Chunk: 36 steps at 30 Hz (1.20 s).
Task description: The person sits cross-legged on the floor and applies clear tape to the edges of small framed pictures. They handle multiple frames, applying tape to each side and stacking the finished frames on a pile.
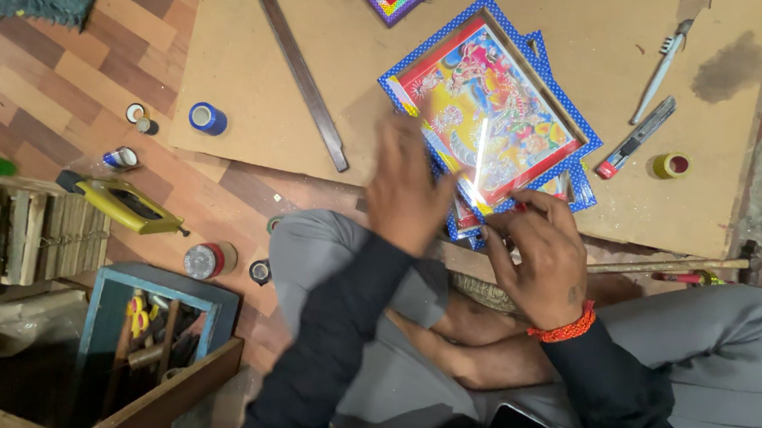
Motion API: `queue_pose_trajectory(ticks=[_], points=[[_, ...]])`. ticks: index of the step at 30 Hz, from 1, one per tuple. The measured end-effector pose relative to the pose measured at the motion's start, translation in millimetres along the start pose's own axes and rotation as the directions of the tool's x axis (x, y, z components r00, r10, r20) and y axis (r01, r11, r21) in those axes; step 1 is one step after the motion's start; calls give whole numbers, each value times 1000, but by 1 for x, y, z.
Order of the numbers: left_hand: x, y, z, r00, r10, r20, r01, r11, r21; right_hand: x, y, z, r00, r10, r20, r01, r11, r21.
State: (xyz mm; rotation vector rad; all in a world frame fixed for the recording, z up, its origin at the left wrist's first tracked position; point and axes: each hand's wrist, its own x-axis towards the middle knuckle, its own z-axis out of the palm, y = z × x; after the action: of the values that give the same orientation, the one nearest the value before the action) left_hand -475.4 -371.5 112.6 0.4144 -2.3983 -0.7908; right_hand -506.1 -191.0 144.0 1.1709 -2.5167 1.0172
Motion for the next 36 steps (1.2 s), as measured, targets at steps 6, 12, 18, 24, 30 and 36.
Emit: queue_pose_trajectory(ticks=[6, 12, 18, 24, 30, 36], points=[[-30, 39, -3, 981, 75, 178, -76, 997, -2, -5, 4, -2, 999, -1, -44, -1, 999, -42], [-47, 46, -16, 974, 154, 164, -179, 972, 150, -8, 3, -6, 990, 61, -125, -56, 997, 48], [-62, 48, -11, 978, 94, 189, -136, 965, 223, -10, 6, -3, 987, 78, -138, -68, 995, 76], [-70, 46, -20, 988, 65, 138, -87, 983, 161, -14, 12, -1, 930, 353, -105, -300, 892, 337], [-74, 41, -28, 997, -42, 61, 49, 991, -121, 14, 63, -14, 917, 344, -201, -215, 853, 476], [-57, 31, -31, 996, -83, 24, 86, 980, -178, 2, 76, -22, 896, 438, -73, -346, 790, 507]])
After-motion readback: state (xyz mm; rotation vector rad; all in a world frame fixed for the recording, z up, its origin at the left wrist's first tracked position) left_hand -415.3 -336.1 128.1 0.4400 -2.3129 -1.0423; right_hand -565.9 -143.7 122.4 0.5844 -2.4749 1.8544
